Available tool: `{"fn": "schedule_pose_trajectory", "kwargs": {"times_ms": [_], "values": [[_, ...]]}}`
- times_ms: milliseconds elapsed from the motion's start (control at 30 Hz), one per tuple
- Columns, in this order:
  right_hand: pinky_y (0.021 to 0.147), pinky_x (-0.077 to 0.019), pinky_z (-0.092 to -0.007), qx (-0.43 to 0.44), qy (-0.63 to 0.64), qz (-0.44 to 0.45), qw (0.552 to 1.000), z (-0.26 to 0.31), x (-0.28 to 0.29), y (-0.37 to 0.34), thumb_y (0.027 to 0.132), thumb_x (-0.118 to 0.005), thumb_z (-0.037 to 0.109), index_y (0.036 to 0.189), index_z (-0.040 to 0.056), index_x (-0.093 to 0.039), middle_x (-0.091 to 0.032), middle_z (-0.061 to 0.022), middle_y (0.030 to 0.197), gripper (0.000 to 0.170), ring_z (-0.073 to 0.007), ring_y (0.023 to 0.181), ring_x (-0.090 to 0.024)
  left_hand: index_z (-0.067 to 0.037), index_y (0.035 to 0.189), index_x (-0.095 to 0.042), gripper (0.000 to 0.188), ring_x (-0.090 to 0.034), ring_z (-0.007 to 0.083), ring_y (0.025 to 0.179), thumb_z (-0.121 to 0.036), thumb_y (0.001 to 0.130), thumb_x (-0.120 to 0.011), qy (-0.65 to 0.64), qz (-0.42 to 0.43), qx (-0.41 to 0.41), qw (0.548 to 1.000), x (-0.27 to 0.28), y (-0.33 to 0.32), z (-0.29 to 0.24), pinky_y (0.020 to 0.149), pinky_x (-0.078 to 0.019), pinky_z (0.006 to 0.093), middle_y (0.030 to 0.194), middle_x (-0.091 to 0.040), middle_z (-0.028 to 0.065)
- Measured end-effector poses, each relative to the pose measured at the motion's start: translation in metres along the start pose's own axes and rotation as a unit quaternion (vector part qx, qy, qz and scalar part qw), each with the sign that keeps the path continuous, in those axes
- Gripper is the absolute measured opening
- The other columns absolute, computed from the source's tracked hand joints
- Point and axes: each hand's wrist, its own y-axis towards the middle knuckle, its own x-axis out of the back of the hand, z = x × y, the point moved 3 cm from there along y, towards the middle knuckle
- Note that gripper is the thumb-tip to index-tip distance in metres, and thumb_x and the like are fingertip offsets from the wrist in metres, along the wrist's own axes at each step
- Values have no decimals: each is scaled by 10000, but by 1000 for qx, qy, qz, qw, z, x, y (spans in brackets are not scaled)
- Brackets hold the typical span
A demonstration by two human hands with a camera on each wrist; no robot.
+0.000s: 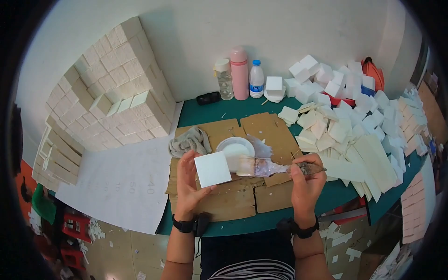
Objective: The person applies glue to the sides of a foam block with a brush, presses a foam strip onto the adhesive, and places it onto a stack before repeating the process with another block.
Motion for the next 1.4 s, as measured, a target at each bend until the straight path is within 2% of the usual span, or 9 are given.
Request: {"fn": "schedule_pose_trajectory", "kwargs": {"times_ms": [167,300,433,533,700,767,1100,1200,1400], "values": [[582,-398,-194,-69,46,38,996,-3,-14,-10,808,-656,46,876,28,-578,-556,-4,756,104,-44,637,-490,-79,1418,-296,988,-438,247,1254,-70,586,-829,-2,-2,-9,1000,3,0,-3,1082,-338,394,1315,-438,92],[598,-421,-208,-53,-82,116,988,-14,-4,-8,831,-608,20,895,36,-564,-549,-17,771,79,-61,647,-500,-80,1430,-282,996,-441,243,1248,-76,593,-822,-15,1,-14,1000,2,-1,-1,1079,-339,387,1294,-442,89],[614,-425,-222,-77,93,41,992,-21,5,0,847,-589,9,950,44,-565,-546,-20,816,111,-65,662,-490,-83,1438,-278,1004,-450,243,1233,-63,587,-810,-20,-9,1,1000,-1,-1,-6,1079,-334,391,1274,-458,96],[615,-424,-237,-174,208,-11,962,-33,-2,-6,860,-584,10,967,48,-562,-544,-20,850,116,-67,670,-482,-76,1433,-293,990,-460,248,1227,-28,580,-793,-89,-21,4,996,-2,0,-12,1087,-320,409,1268,-479,112],[590,-357,-194,-211,192,9,958,-41,-13,-15,898,-574,81,957,63,-533,-476,23,784,74,-48,649,-409,-76,1436,-296,1003,-463,244,1202,-35,557,-778,28,14,-37,999,3,1,-10,1071,-329,397,1241,-484,110],[596,-361,-198,-180,157,32,970,-39,-6,-12,895,-572,80,952,65,-531,-476,21,787,71,-46,661,-412,-86,1432,-304,998,-463,240,1183,-36,544,-756,110,25,-53,992,2,2,-12,1050,-346,382,1228,-473,96],[608,-380,-204,-59,77,43,994,-6,-13,-7,863,-589,47,940,50,-538,-501,9,817,93,-46,676,-448,-69,1349,-428,901,-473,333,1154,31,514,-753,232,31,-110,966,-5,4,-26,1026,-366,412,1195,-551,118],[636,-393,-201,-23,-101,166,981,-2,-26,-12,834,-631,52,938,23,-556,-531,-9,872,132,-50,717,-485,-70,1333,-443,894,-476,337,1148,33,502,-759,225,35,-114,967,-6,4,-27,1014,-375,418,1179,-564,113],[581,-375,-193,117,-144,86,979,1,-22,-14,788,-689,18,953,-4,-593,-559,-18,833,192,-46,632,-459,-68,1330,-452,906,-483,334,1148,33,487,-767,218,25,-95,971,-4,4,-27,1019,-377,410,1183,-561,115]]}}
